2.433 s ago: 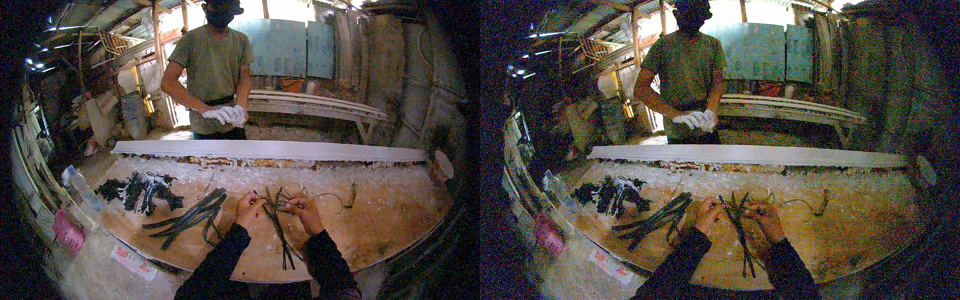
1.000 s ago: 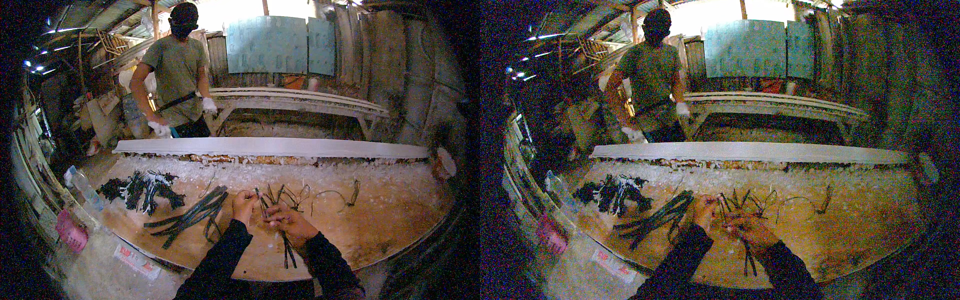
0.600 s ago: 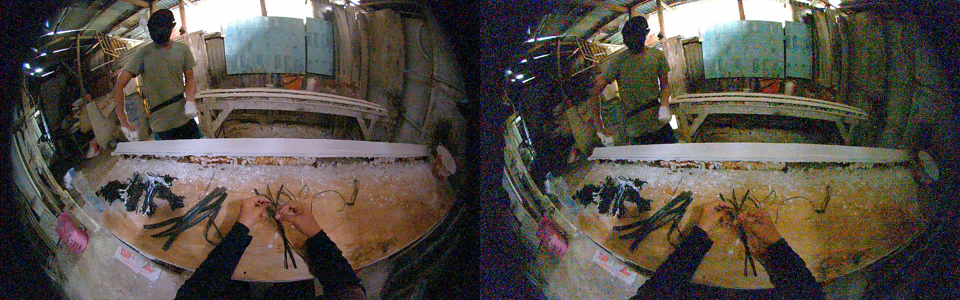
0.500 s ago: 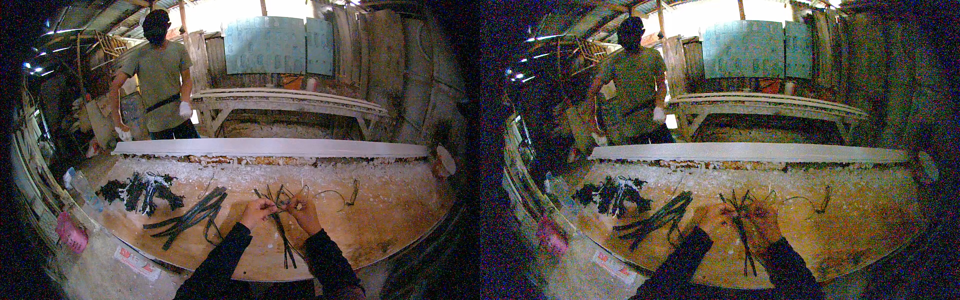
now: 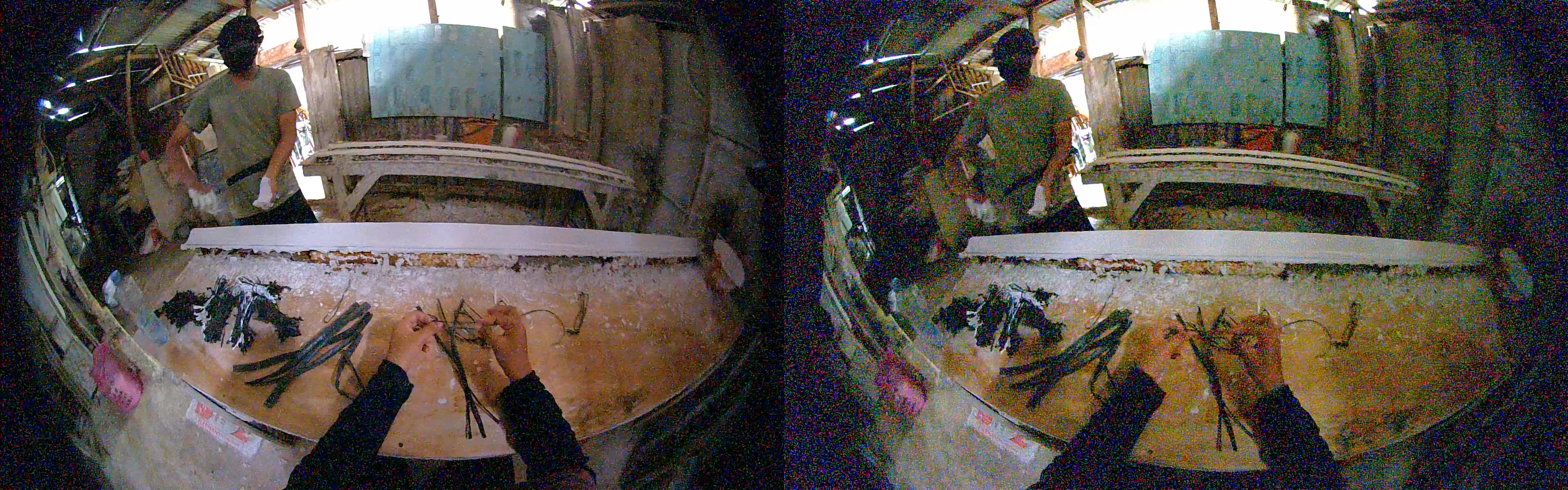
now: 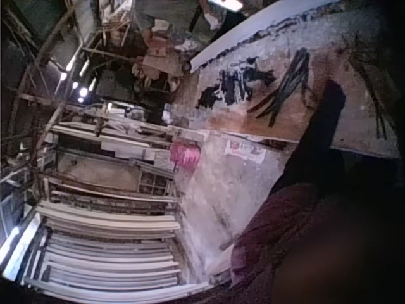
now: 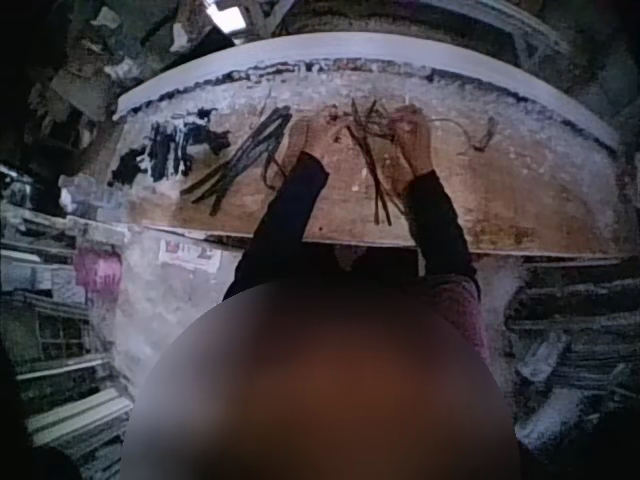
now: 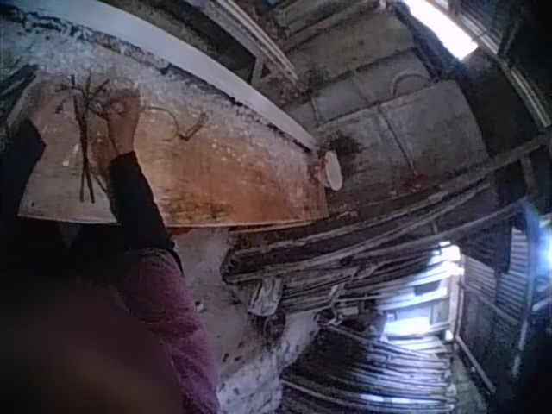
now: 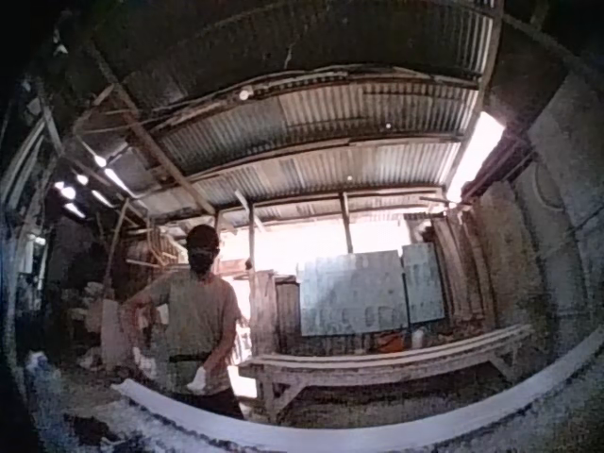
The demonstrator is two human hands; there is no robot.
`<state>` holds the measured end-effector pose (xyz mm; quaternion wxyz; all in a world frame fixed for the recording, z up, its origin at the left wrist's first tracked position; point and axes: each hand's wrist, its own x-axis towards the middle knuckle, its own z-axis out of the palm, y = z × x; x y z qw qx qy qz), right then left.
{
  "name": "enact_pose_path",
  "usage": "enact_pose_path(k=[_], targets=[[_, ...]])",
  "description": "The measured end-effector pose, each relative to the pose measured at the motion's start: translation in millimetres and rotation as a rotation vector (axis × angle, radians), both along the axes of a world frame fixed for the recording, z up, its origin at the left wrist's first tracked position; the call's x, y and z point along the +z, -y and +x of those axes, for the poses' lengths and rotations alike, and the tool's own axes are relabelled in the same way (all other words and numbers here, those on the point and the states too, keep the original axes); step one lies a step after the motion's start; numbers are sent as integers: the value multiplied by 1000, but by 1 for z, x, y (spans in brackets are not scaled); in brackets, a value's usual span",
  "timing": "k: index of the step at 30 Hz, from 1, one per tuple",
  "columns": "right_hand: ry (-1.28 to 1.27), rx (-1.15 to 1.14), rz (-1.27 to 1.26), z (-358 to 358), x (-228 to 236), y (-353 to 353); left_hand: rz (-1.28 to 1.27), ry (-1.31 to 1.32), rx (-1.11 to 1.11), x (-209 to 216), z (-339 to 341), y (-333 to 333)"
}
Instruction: The person repeatedly picks up dark flexible strips from a wooden table, folds or twists them, and places them back down. Another person in the background wipes a long white board with a cloth. The camera wearer continues handling the strips throughout the clip.
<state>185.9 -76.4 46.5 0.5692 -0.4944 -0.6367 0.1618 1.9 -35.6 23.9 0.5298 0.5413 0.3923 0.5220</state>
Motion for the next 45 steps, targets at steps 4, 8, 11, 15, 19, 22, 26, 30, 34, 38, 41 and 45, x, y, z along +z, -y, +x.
enact_pose_path(k=[4, 8, 11, 15, 19, 22, 26, 30, 34, 38, 41, 45], targets=[[-191, 558, -311, -14, 2, 14, 95, -61, 252, -18, -8, -17], [-346, 735, -596, -29, 3, 27, 127, -130, 261, -21, -9, -15], [-140, 774, -430, -25, 3, 20, 184, -91, 219, -21, -5, -13], [-335, 734, -458, -23, 10, 22, 322, -159, 119, -25, 3, -12], [-265, 278, -402, -29, 34, 35, 250, -186, -172, -28, 5, -11], [-245, 131, -205, -26, 42, 42, 118, -195, -468, -28, 13, -5], [31, -173, -26, -15, 34, 17, 100, -157, -807, -25, 23, 9], [-120, -195, 85, -12, 14, 10, -2, -63, -752, -14, 22, 14], [-705, 27, -36, -8, 11, 7, 14, -197, -345, -8, 14, 11], [-255, 63, 42, -6, 14, 5, 166, -7, 64, -10, -1, -4], [-337, 337, -173, -18, 9, 21, 307, -148, 327, -12, -5, -11], [-187, 592, -355, -31, 8, 25, 499, -335, 449, -8, -4, -6]])
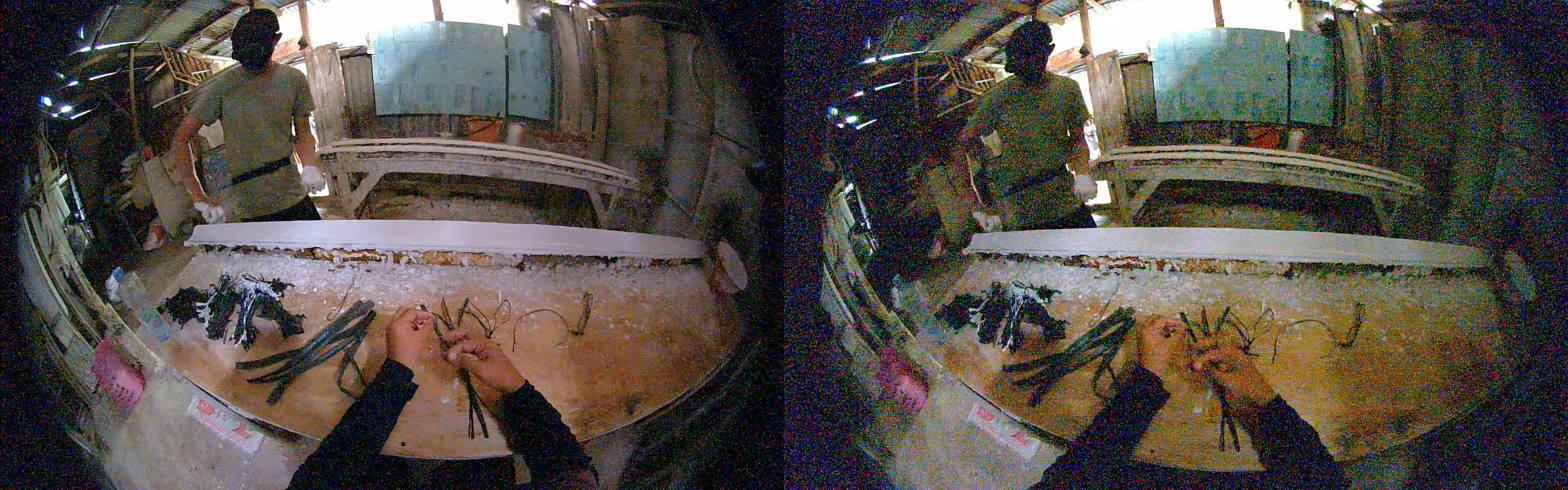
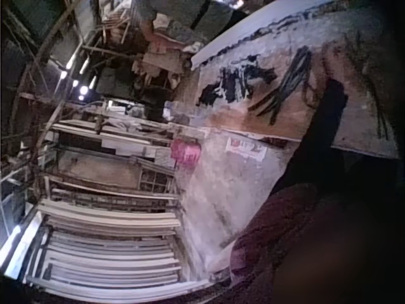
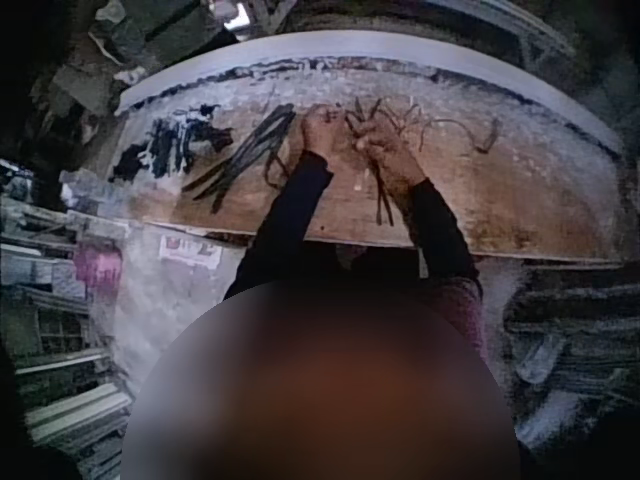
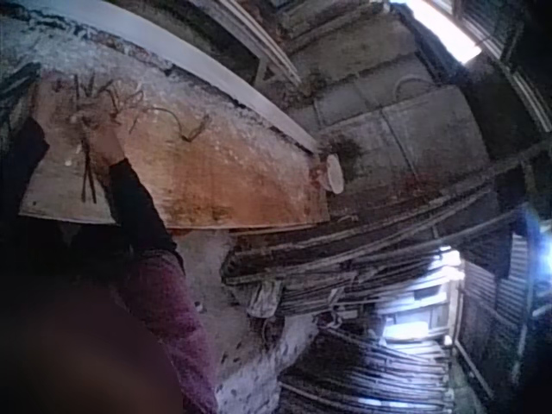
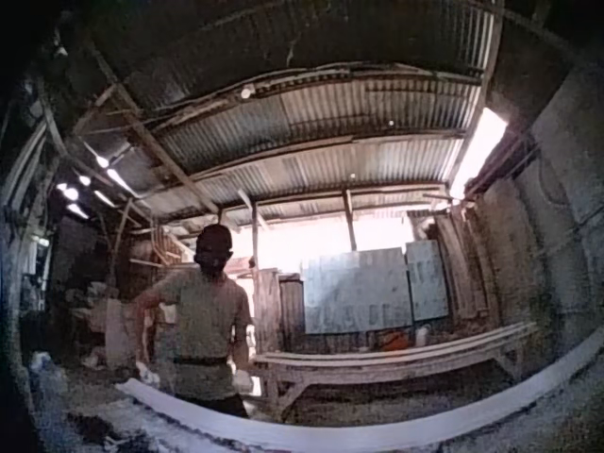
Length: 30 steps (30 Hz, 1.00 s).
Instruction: The person repeatedly picks up dark flexible strips from a wooden table, folds or twists them, and places them back down. Another person in the background wipes a long white board with a cloth. The camera wearer continues handling the strips throughout the clip.
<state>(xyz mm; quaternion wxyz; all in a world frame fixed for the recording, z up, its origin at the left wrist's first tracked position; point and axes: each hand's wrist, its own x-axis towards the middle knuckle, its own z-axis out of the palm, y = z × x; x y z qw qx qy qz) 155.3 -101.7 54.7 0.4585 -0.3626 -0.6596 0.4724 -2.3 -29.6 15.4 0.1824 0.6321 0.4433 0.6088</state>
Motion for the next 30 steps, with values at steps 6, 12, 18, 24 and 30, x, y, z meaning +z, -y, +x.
enact_pose_path(k=[6, 12, 18, 24, 30], targets=[[36, 64, -49, 5, 4, 0, -31, -174, -38, -7, 4, -1], [-50, -254, 20, 0, 29, 4, 17, -169, -249, -20, 20, -3], [-249, -536, -106, 7, 34, 9, -469, -161, -802, 5, 27, 31], [-284, -570, 144, 33, -9, -30, -537, 0, -977, 6, 43, 50], [-31, -751, 117, 41, -12, -31, -666, 266, -1040, -1, 46, 47]])
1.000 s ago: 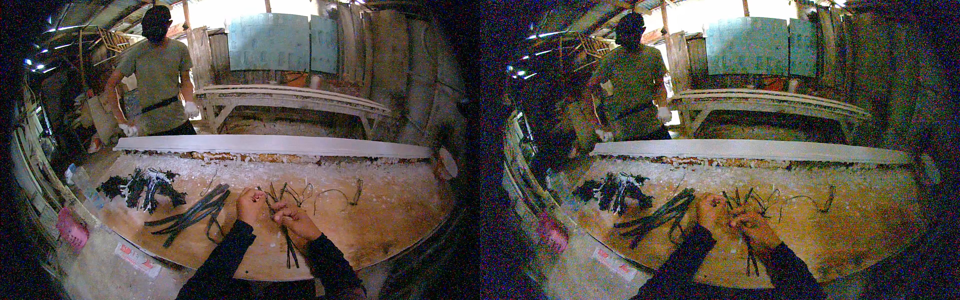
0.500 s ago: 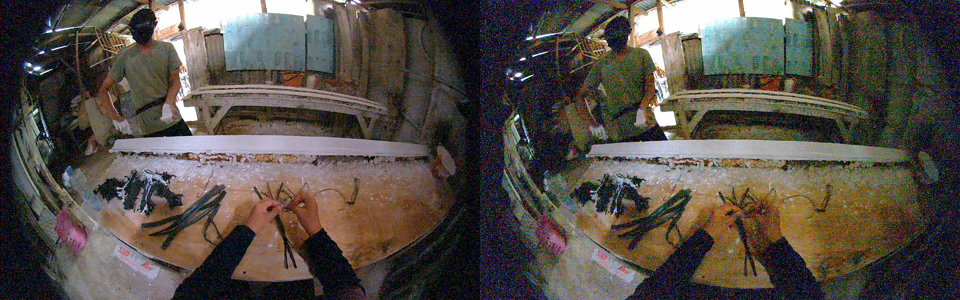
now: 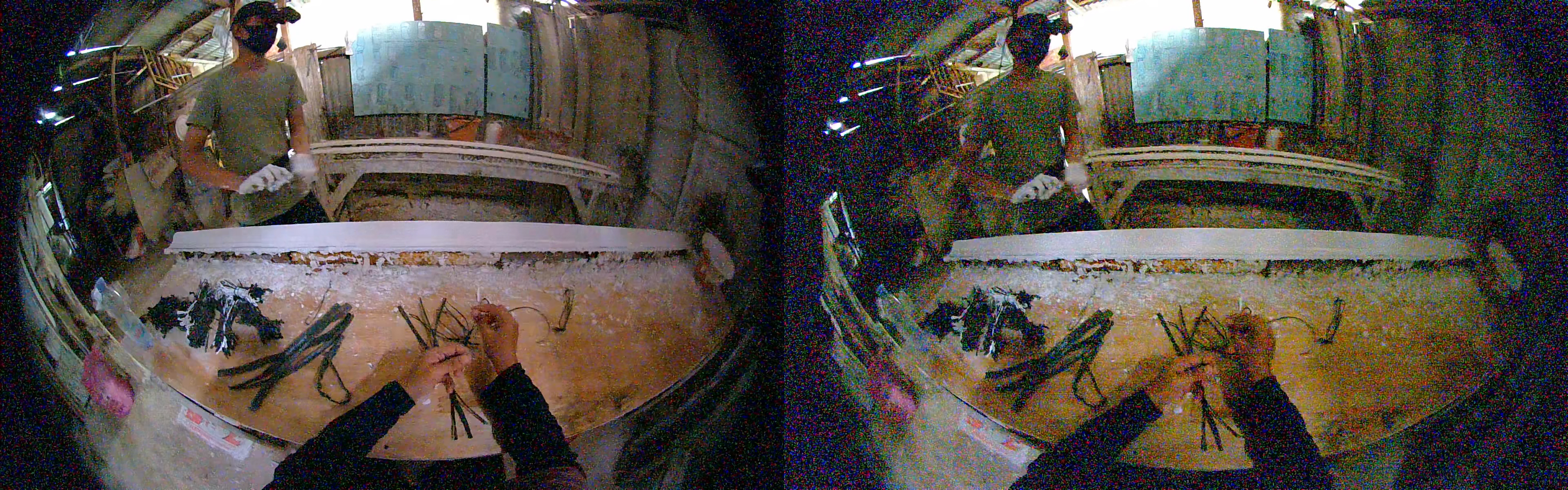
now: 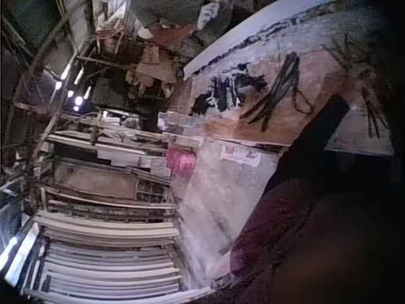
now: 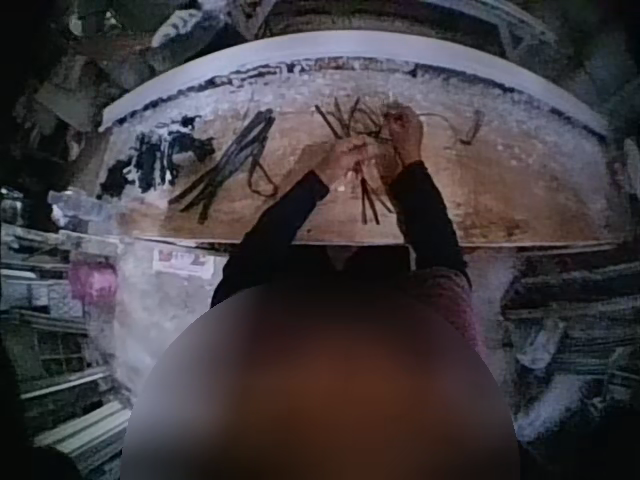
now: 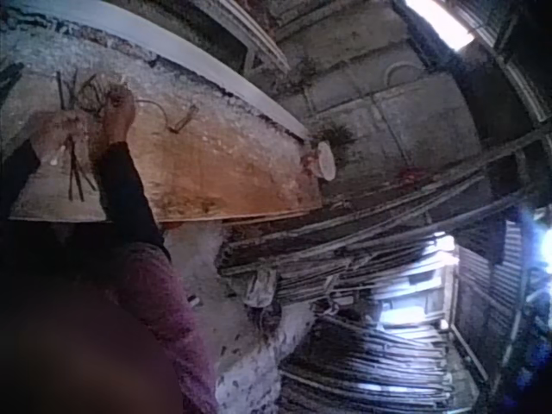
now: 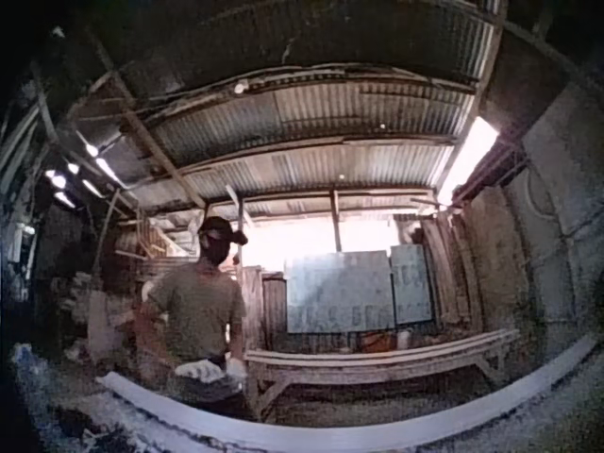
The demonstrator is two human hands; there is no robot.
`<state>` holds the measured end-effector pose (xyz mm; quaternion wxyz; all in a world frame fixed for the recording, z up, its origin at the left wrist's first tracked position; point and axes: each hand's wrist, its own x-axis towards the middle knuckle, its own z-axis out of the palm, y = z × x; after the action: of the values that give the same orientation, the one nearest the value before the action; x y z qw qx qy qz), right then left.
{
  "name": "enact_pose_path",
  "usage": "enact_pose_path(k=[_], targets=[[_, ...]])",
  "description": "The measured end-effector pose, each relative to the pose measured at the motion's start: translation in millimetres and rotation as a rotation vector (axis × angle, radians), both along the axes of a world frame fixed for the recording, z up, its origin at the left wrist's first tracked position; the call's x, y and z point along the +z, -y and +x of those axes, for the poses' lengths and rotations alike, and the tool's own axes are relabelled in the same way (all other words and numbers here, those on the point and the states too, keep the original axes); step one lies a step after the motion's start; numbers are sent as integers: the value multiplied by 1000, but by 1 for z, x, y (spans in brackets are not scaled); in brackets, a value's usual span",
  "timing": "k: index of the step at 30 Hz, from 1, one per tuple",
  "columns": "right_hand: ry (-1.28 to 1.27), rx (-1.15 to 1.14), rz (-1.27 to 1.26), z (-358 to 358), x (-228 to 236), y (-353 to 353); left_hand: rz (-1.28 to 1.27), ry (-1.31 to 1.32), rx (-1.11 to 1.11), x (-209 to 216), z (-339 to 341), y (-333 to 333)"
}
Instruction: The person repeatedly picks up dark flexible strips from a wooden table, folds or twists them, and places them back down. Another person in the background wipes a long white board with a cloth. The camera wearer continues handling the strips throughout the clip.
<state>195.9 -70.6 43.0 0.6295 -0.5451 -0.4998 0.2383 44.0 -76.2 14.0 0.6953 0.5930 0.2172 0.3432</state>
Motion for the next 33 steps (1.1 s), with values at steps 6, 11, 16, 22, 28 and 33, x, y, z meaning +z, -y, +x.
enact_pose_path(k=[6, 11, 16, 22, 28, 33], targets=[[-180, 68, -3, -7, 8, 8, -19, -24, 460, 8, -23, -22], [-292, 562, -167, 3, 5, 2, 219, -289, 873, 6, -45, -43], [-507, 769, -310, -2, -2, 6, 498, -295, 1008, -8, -50, -60], [-360, 858, -222, -8, -2, 10, 374, -201, 964, -13, -46, -61], [-250, 676, -189, -8, 10, 12, 409, -280, 867, 2, -41, -47], [-103, 327, -59, -8, 4, 6, 317, -278, 506, 18, -34, -25]])
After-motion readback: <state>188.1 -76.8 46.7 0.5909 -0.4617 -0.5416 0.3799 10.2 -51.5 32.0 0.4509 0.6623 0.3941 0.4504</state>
